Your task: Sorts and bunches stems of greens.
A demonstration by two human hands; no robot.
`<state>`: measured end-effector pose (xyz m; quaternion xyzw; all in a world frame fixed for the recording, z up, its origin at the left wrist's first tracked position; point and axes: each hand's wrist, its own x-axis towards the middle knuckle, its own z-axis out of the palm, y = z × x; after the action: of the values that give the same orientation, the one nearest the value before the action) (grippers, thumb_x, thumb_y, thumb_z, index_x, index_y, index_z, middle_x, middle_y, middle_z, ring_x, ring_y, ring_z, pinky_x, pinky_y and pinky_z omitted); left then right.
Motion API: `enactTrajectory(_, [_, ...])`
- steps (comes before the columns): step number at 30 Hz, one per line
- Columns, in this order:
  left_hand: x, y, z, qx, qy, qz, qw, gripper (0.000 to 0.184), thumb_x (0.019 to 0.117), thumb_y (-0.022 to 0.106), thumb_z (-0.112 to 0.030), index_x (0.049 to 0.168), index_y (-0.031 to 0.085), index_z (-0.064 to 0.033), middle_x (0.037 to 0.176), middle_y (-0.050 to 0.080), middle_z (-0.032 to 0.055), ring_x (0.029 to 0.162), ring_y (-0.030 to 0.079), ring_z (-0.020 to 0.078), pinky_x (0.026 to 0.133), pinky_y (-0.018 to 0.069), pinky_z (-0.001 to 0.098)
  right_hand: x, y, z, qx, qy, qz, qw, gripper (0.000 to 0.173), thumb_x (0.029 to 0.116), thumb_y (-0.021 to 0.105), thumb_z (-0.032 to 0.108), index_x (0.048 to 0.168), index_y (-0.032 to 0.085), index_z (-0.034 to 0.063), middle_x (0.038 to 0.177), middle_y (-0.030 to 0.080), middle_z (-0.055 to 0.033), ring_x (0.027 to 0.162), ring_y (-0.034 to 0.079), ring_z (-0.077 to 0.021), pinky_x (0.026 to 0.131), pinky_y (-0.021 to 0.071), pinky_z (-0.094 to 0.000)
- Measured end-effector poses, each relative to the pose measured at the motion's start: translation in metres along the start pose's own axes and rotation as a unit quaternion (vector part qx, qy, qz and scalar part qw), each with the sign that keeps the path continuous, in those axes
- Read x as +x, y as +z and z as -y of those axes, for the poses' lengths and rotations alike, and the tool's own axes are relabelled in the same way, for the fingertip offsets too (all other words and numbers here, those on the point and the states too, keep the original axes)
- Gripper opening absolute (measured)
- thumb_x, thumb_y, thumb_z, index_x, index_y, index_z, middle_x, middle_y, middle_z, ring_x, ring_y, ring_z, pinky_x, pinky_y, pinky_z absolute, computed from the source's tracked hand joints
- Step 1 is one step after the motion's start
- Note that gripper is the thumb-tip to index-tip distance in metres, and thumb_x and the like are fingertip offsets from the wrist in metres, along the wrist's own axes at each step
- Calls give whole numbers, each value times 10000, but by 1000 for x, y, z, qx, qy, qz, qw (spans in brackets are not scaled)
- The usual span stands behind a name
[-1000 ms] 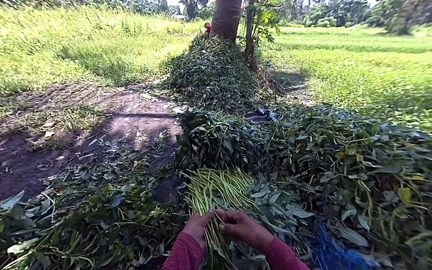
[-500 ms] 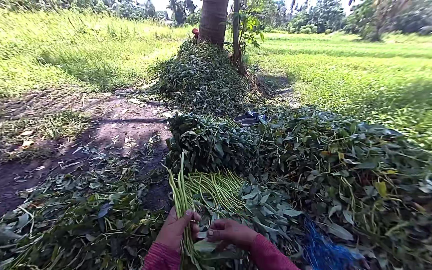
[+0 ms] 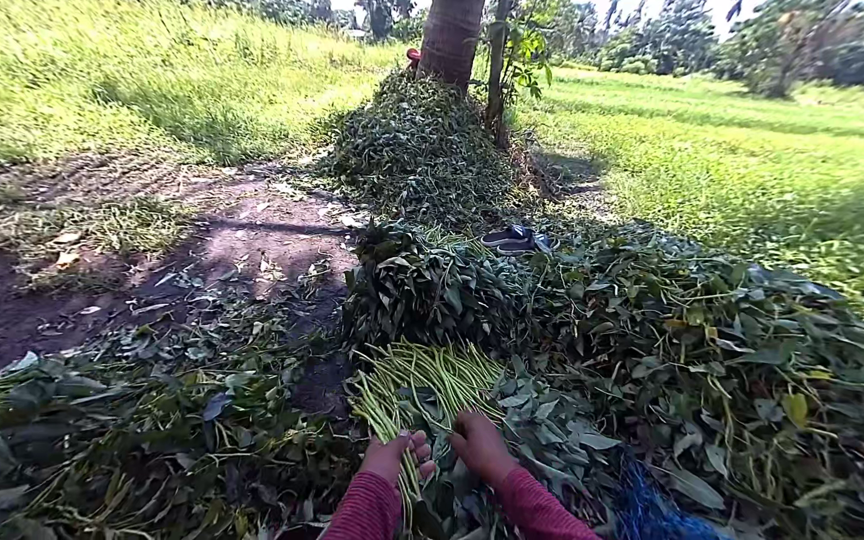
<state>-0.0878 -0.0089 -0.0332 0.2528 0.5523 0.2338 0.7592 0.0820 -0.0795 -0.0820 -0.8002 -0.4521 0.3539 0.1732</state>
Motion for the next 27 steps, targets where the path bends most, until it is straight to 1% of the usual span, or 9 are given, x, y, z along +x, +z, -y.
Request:
enactTrajectory(3, [16,6,18,-2,-28,-12,1000,455,1078,510,-126,1478,308,-42,1176,628,233,901,708,318,707,601,460,-26,-7,-3,107,-55,103,987,311,1007,600,211,1219,634,-14,1127,681,-192,1043,669,-297,952,523,-503])
enactTrajectory(6, [24,7,31,5,-4,-11,1000,426,1040,556,-49,1413,362,21,1051,718,212,822,747,275,689,624,415,-36,-11,-6,154,-119,206,959,344,1054,572,260,1233,646,-23,1098,683,-156,937,661,-207,879,542,-414])
enactTrajectory(9, [19,9,26,13,15,4,1000,419,1032,550,-10,1400,352,22,1008,723,189,807,747,265,666,621,409,-19,-13,-8,165,-68,111,978,402,1101,437,325,1180,638,-15,1047,686,-154,836,673,-220,770,565,-417])
enactTrajectory(11, [12,7,17,11,28,16,999,425,1028,558,-5,1406,364,9,1000,723,185,802,744,270,657,616,404,1,-12,-2,87,-1,16,996,380,1093,439,290,1198,639,-16,1122,663,-203,1001,672,-314,913,539,-497])
enactTrajectory(13, [4,2,7,-2,51,30,998,432,1009,579,14,1410,417,8,994,727,188,800,742,273,664,615,392,15,-4,7,-5,58,6,998,419,1074,479,329,1260,642,-9,1302,615,-233,1212,617,-365,1039,488,-553])
enactTrajectory(15, [-3,-2,-5,-24,66,39,997,369,1001,576,32,1357,485,-1,959,725,179,780,737,271,653,613,378,22,9,17,-72,102,-1,992,476,1034,539,382,1294,626,-7,1394,559,-247,1219,620,-400,1001,514,-593])
enactTrajectory(18, [-11,-11,-18,-45,77,41,995,317,1014,537,36,1327,520,-11,903,697,164,732,712,268,637,608,390,24,20,24,-73,117,-12,990,455,1004,588,272,1368,582,-1,1447,519,-250,1237,606,-418,989,520,-600])
enactTrajectory(23, [-6,-16,-18,-36,71,5,997,223,1046,538,-58,1264,538,-9,785,611,111,655,657,228,627,599,394,16,-6,5,151,55,-49,986,327,928,673,243,1147,666,0,1158,630,-211,1079,629,-340,932,516,-536])
enactTrajectory(27, [-8,0,-4,-28,24,-2,999,243,1083,494,-135,1273,446,7,842,635,150,706,698,258,658,622,422,-23,-22,3,236,-23,9,972,298,955,668,204,1134,606,-26,997,661,-150,857,684,-247,809,580,-435])
